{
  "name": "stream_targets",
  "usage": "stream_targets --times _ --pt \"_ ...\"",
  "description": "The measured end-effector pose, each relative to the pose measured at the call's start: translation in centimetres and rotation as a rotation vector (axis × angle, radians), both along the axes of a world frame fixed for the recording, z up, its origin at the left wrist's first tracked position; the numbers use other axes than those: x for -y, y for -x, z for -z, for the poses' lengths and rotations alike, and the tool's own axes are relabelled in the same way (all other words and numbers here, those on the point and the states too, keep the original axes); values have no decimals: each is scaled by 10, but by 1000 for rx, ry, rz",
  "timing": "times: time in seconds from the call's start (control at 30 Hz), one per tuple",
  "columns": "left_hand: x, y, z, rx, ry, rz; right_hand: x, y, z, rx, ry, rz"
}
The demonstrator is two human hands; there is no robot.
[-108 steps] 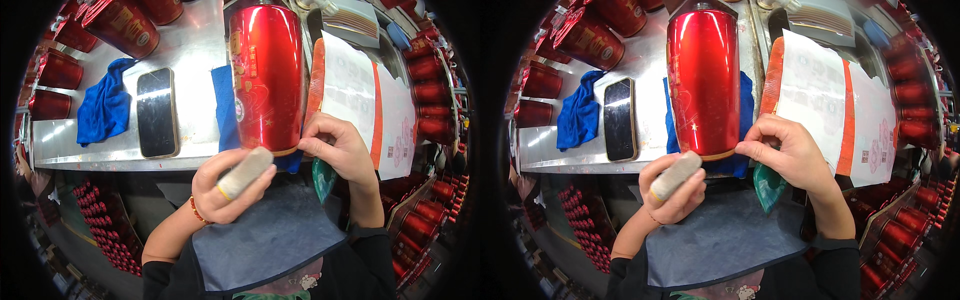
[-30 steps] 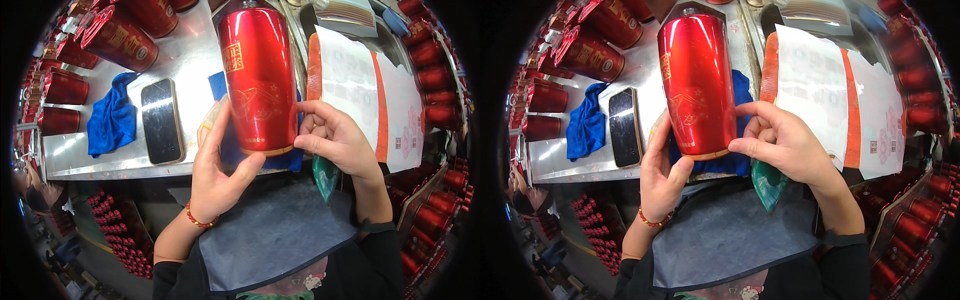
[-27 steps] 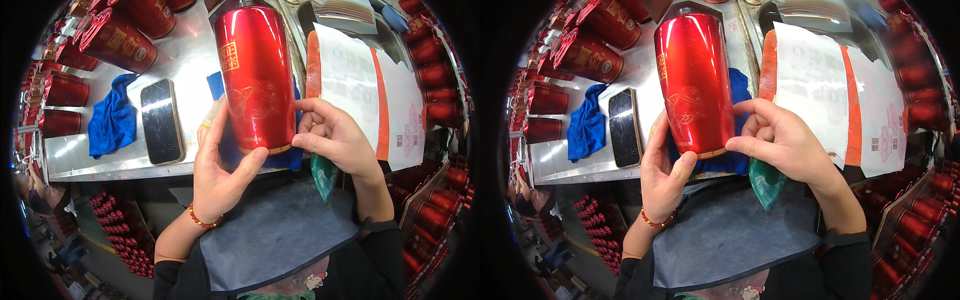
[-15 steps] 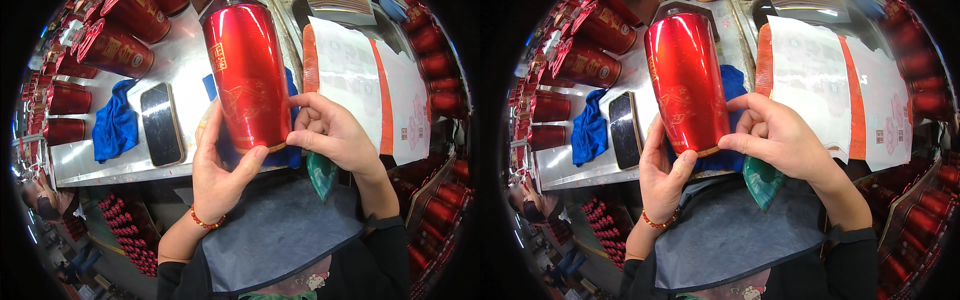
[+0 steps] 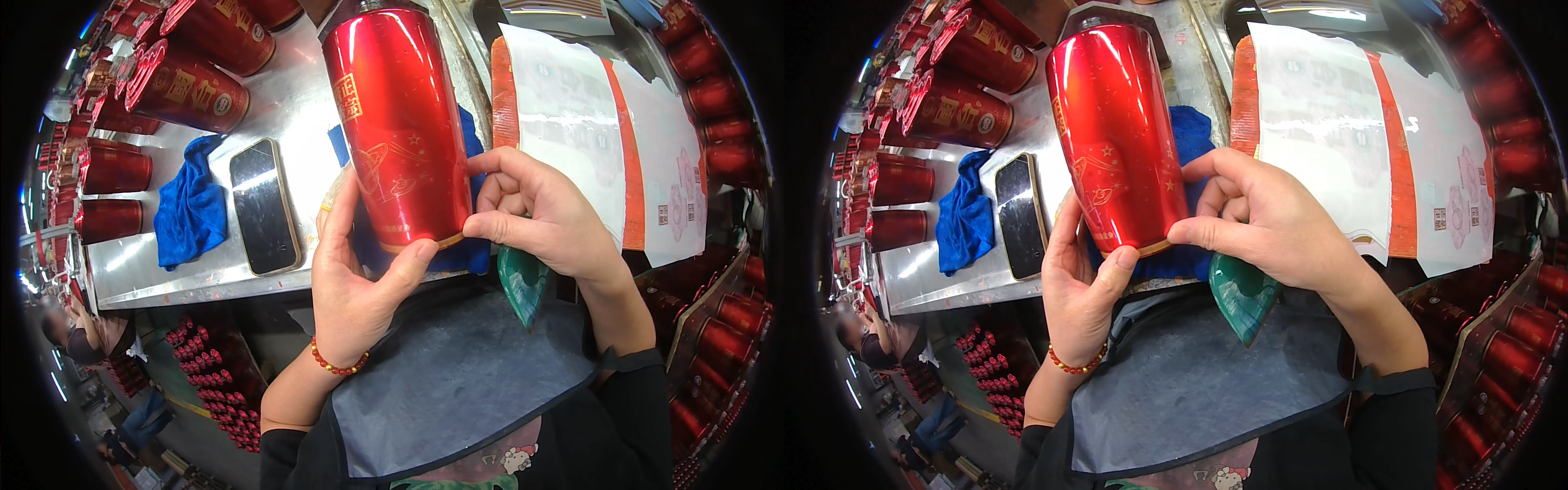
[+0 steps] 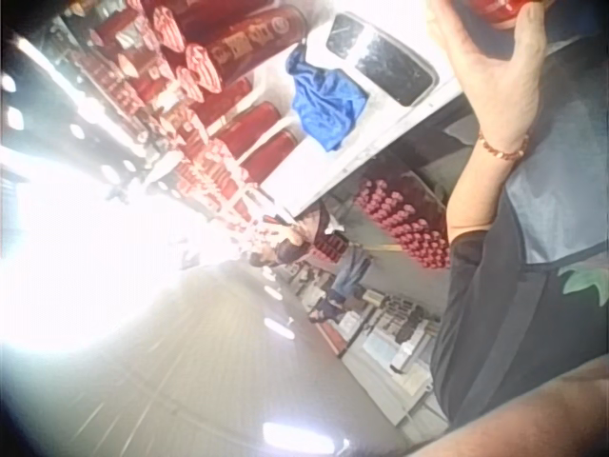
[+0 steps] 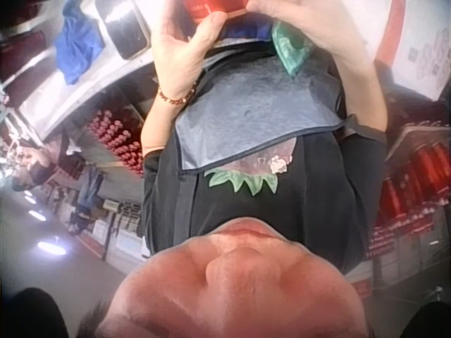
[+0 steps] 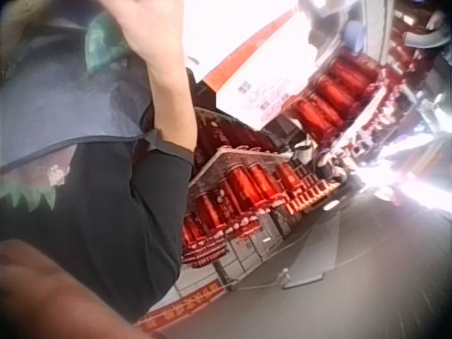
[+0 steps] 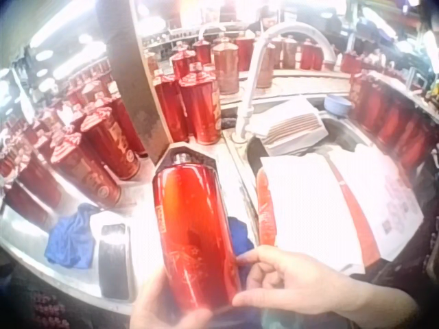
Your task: The person picks red cylindrical containers from a stainless steel workbench, applies a paper label to the side of each container, smooths it with a green plastic squeegee, and places the labeled container back on the bench. The person repeats this process for several containers in sequence.
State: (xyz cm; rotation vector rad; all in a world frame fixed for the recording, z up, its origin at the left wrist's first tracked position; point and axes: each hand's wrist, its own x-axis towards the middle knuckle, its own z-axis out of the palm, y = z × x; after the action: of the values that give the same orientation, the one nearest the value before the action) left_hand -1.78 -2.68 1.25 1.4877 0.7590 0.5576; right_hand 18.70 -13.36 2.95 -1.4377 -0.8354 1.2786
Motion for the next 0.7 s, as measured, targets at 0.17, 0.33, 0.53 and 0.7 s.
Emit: stream_targets --times 0.17,0.33,0.53,0.7 --pt "0 -1 -3 -31 -7 0 0 0 1 -7 -7 1" --pt "0 -1 -1 -26 -21 -20 0 -2 -1 2 9 -32" --pt "1 -3 0 -44 -107 -23 -1 1 -13 27 72 -61" --pt "1 -1 2 -38 -133 -15 -5 8 -17 197 77 -48"
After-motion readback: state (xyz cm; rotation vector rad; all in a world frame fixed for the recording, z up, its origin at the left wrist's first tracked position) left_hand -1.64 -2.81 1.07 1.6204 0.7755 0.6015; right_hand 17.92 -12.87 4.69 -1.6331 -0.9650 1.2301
